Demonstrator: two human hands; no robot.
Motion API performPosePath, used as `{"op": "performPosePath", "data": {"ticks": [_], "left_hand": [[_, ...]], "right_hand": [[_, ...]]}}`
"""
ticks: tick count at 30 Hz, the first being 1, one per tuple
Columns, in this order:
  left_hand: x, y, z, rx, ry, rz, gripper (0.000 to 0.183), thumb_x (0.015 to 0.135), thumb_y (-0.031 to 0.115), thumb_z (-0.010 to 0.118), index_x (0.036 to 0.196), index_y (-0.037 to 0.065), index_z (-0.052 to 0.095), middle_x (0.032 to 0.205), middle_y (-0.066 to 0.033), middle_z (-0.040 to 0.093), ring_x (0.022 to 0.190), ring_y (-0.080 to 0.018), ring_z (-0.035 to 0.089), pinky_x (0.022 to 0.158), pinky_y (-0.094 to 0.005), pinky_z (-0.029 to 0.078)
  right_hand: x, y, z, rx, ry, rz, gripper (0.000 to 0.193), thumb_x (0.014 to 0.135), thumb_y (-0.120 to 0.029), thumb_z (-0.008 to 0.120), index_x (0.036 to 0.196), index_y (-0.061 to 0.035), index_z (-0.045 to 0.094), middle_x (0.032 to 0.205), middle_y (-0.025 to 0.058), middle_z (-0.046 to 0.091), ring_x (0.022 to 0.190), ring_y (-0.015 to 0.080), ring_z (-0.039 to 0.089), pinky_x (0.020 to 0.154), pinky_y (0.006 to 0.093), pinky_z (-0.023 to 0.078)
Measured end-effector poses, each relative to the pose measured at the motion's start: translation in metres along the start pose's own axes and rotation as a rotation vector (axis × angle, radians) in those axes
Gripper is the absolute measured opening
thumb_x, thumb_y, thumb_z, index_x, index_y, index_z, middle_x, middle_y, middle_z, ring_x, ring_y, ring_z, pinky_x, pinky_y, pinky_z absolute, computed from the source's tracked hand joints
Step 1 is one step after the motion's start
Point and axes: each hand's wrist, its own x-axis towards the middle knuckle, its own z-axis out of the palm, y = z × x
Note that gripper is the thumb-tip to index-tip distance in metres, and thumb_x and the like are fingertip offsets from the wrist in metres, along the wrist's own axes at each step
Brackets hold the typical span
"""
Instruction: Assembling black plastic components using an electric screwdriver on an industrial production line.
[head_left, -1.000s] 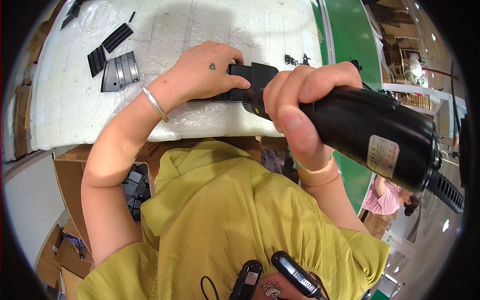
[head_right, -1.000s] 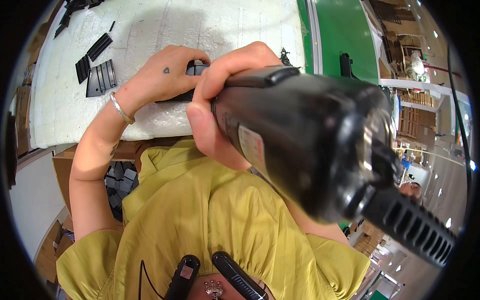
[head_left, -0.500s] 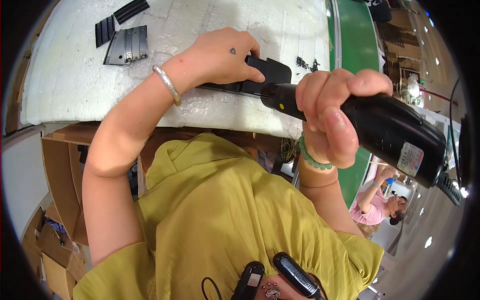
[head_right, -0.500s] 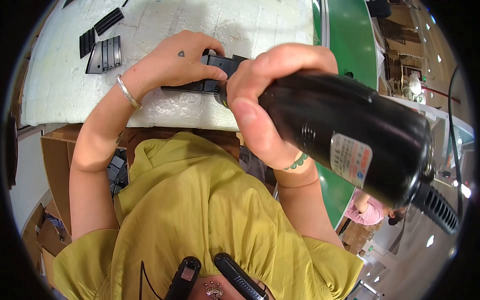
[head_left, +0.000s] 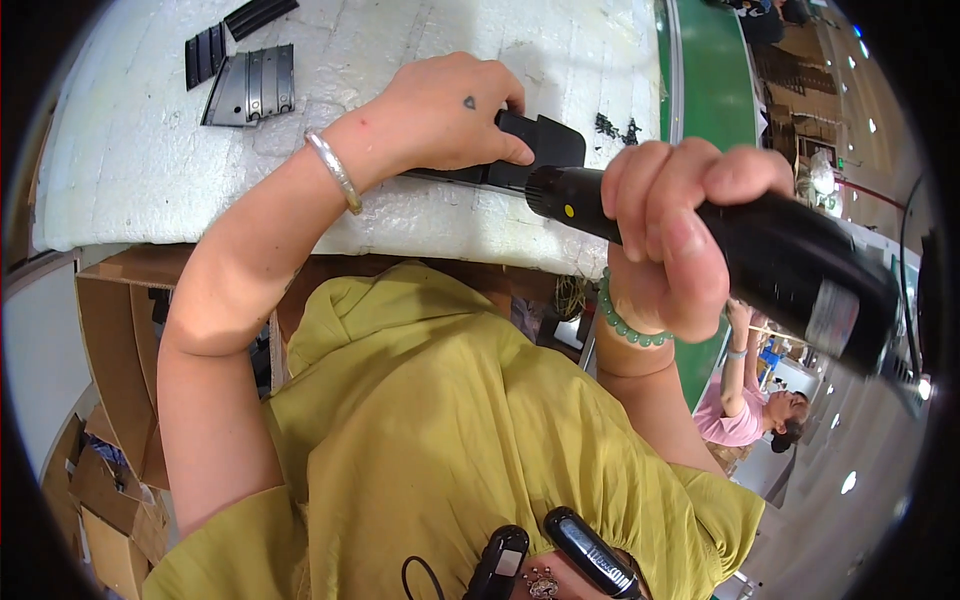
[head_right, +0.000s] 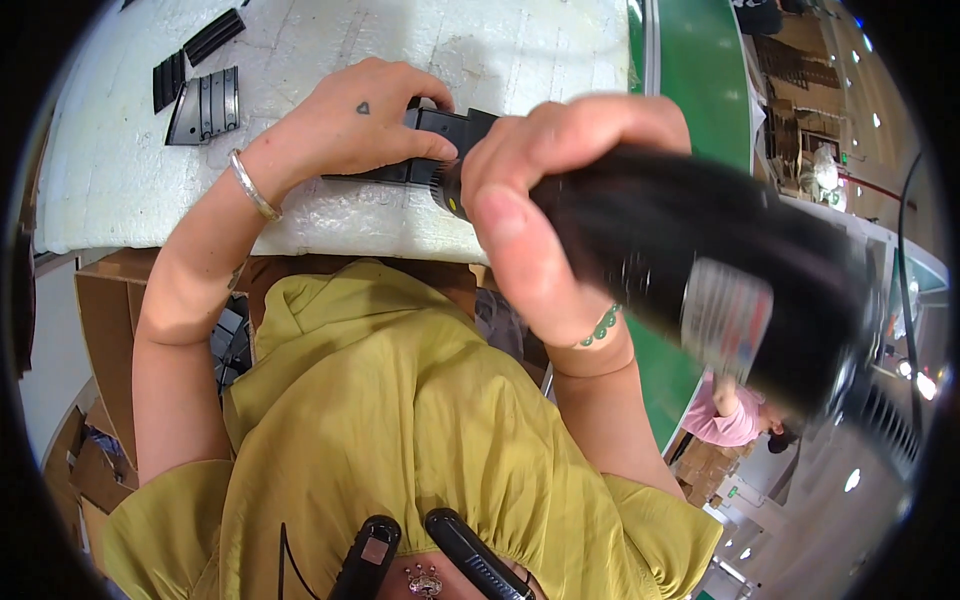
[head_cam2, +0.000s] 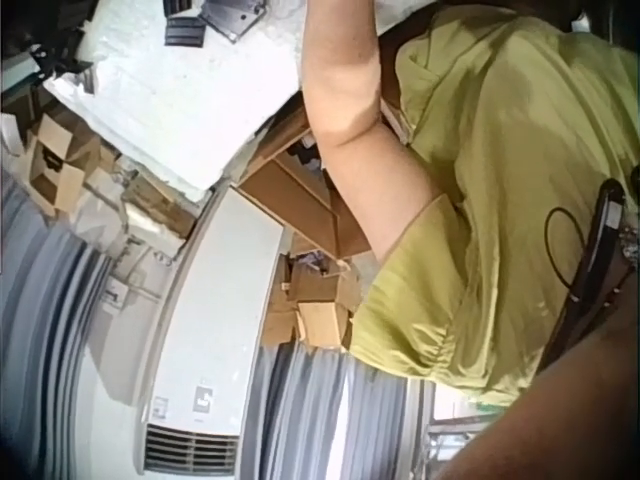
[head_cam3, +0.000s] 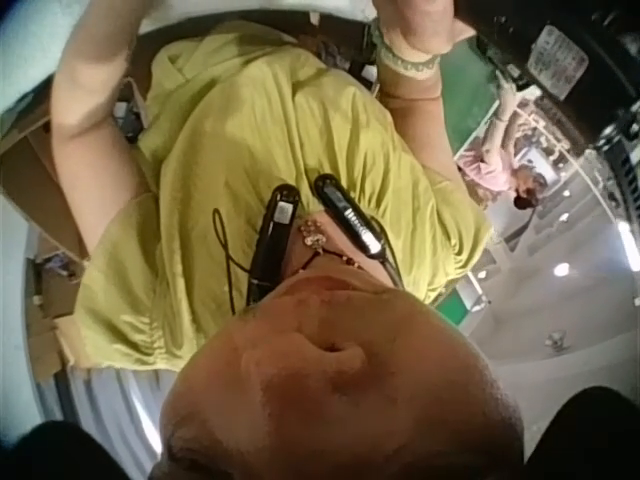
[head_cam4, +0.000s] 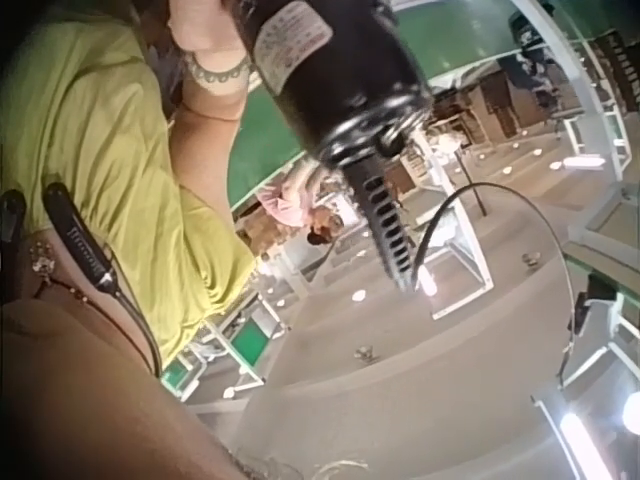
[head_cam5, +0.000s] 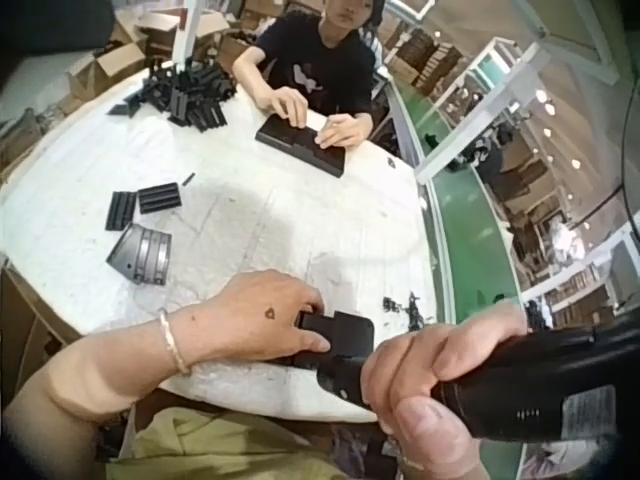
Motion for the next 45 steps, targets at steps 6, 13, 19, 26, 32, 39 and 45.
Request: {"op": "performPosePath", "data": {"ticks": [6,13,19,26,32,39,45], "left_hand": [[-0.004,0.0,-0.008,-0.495,0.239,-0.02,0.036,0.076,0.02,0.07,0.109,0.007,0.062,0.083,-0.005,0.063,0.076,-0.0109,0.054,0.07,-0.0245,0.044],[0.0,0.057,-0.009,-1.218,0.424,-0.05,0.042,0.081,0.016,0.068,0.115,-0.002,0.054,0.075,-0.0002,0.057,0.067,-0.0036,0.051,0.06,-0.0185,0.042],[-0.006,0.074,-0.019,-1.113,0.411,0.047,0.048,0.084,0.015,0.064,0.124,-0.003,0.045,0.087,-0.0023,0.059,0.081,-0.006,0.055,0.07,-0.0194,0.045],[-0.012,0.059,-0.065,-1.762,-0.137,-0.098,0.057,0.091,0.041,0.044,0.128,-0.001,0.035,0.105,-0.0183,0.059,0.095,-0.0215,0.058,0.08,-0.0297,0.047],[-0.04,0.027,-0.078,-1.786,-0.232,0.042,0.06,0.091,0.045,0.038,0.128,-0.001,0.031,0.11,-0.0225,0.056,0.097,-0.0269,0.057,0.084,-0.0399,0.046],[-0.078,0.047,-0.051,-1.152,0.035,-0.09,0.039,0.086,0.01,0.06,0.122,0.001,0.047,0.111,-0.0095,0.058,0.096,-0.0134,0.057,0.081,-0.0272,0.048],[-0.131,-0.034,-0.113,-0.838,0.79,-0.325,0.031,0.083,0.013,0.065,0.111,0.0,0.057,0.094,-0.0027,0.062,0.085,-0.0085,0.057,0.076,-0.0229,0.046]], "right_hand": [[-0.003,-0.021,-0.027,0.365,0.291,-0.016,0.036,0.081,-0.012,0.049,0.115,-0.0036,0.04,0.065,0.0027,0.044,0.05,0.0113,0.041,0.052,0.0289,0.038],[-0.007,0.003,-0.035,0.068,0.476,0.287,0.056,0.07,-0.008,0.074,0.118,0.0012,0.047,0.101,0.0083,0.059,0.082,0.0126,0.057,0.074,0.0267,0.048],[-0.008,-0.005,-0.04,0.036,0.311,0.35,0.039,0.071,-0.005,0.074,0.106,0.0012,0.058,0.096,0.0038,0.062,0.086,0.011,0.057,0.077,0.0259,0.047],[-0.013,-0.016,-0.05,0.122,0.241,0.319,0.035,0.071,-0.002,0.071,0.103,0.0013,0.057,0.092,0.0036,0.06,0.082,0.011,0.056,0.074,0.0248,0.046],[-0.022,-0.014,-0.051,-0.013,0.183,0.231,0.045,0.063,-0.006,0.078,0.1,-0.0008,0.054,0.083,0.0003,0.054,0.074,0.009,0.052,0.066,0.0232,0.043],[-0.018,-0.003,-0.026,0.238,0.232,0.377,0.049,0.067,0.001,0.073,0.11,-0.0014,0.05,0.094,0.0025,0.054,0.08,0.01,0.051,0.071,0.0246,0.043],[-0.008,0.005,-0.042,0.178,0.172,0.366,0.044,0.077,-0.004,0.06,0.117,0.005,0.043,0.082,0.0108,0.063,0.076,0.0183,0.061,0.072,0.0292,0.048]]}}
